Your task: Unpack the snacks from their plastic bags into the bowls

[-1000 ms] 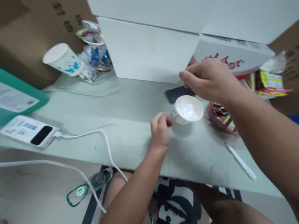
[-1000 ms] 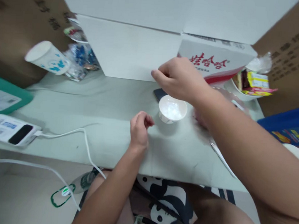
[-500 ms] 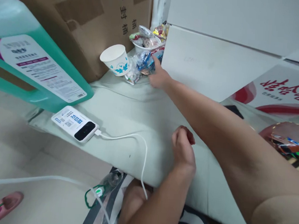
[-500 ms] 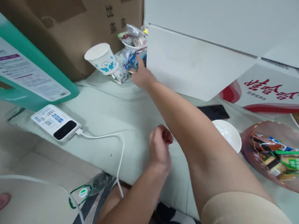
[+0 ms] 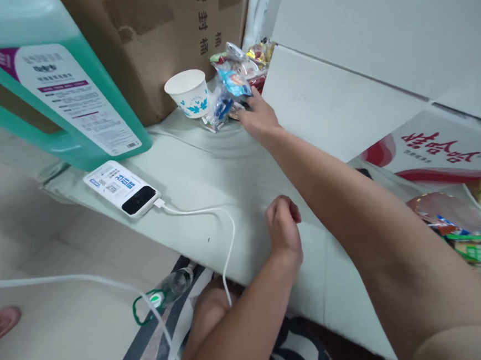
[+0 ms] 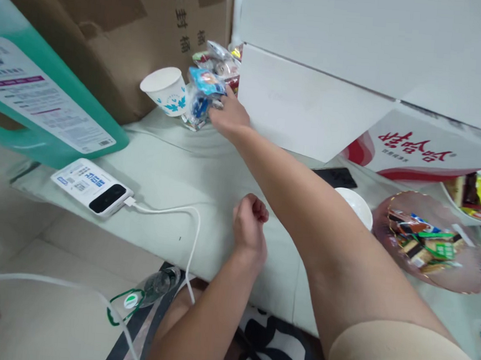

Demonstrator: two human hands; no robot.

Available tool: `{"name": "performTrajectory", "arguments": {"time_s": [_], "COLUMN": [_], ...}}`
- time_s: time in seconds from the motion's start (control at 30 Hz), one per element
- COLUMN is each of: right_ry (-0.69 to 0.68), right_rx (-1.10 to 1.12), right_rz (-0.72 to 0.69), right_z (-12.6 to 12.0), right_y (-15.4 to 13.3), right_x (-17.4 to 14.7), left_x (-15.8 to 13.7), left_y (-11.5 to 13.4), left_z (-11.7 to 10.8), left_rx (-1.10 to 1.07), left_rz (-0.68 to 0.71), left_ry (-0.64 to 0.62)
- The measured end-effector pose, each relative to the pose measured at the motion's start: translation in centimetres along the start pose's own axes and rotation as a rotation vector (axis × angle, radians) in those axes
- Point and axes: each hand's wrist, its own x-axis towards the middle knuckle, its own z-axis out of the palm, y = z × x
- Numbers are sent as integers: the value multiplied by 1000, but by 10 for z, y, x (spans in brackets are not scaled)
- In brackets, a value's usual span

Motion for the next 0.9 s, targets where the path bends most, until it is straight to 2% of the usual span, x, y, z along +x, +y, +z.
{"name": "performTrajectory", "arguments": {"time_s": [0.13,0.2,0.3,0.37,0.43,0.47,0.57,0.67,0.73,0.83,0.9], "right_ry": [39,28,44,93,156,189,298,311,307,466,573], "right_rx": [79,152,441,690,893,963,1049,985,859,459,114], "right_rz": [77,120,370,566,722,772,844,852,821,779,789], "right_z": [-26,-35,-45,-53,-60,-64,-72,-77,-80,-86,-89], "right_y": [1,11,30,40,46,48,59,78,95,126,149], "right_x": [-68,-120,-215,-280,-338,-361,-409,-432,-445,-470,-491], "left_x": [0,-3,-10,-14,-16,-16,-18,-25,-30,-34,-33], "left_y": [-2,-3,-5,-8,-14,-19,-40,-62,-74,-87,-96], "left_z": [2,2,3,6,12,15,26,33,35,39,43], "left_rx": [21,40,122,235,395,483,704,868,967,1052,1020], "left_rz": [39,162,446,554,572,562,466,335,346,392,400], "left_ry": [77,78,32,-1,-95,-183,-593,-999,-1101,-1007,-852]}}
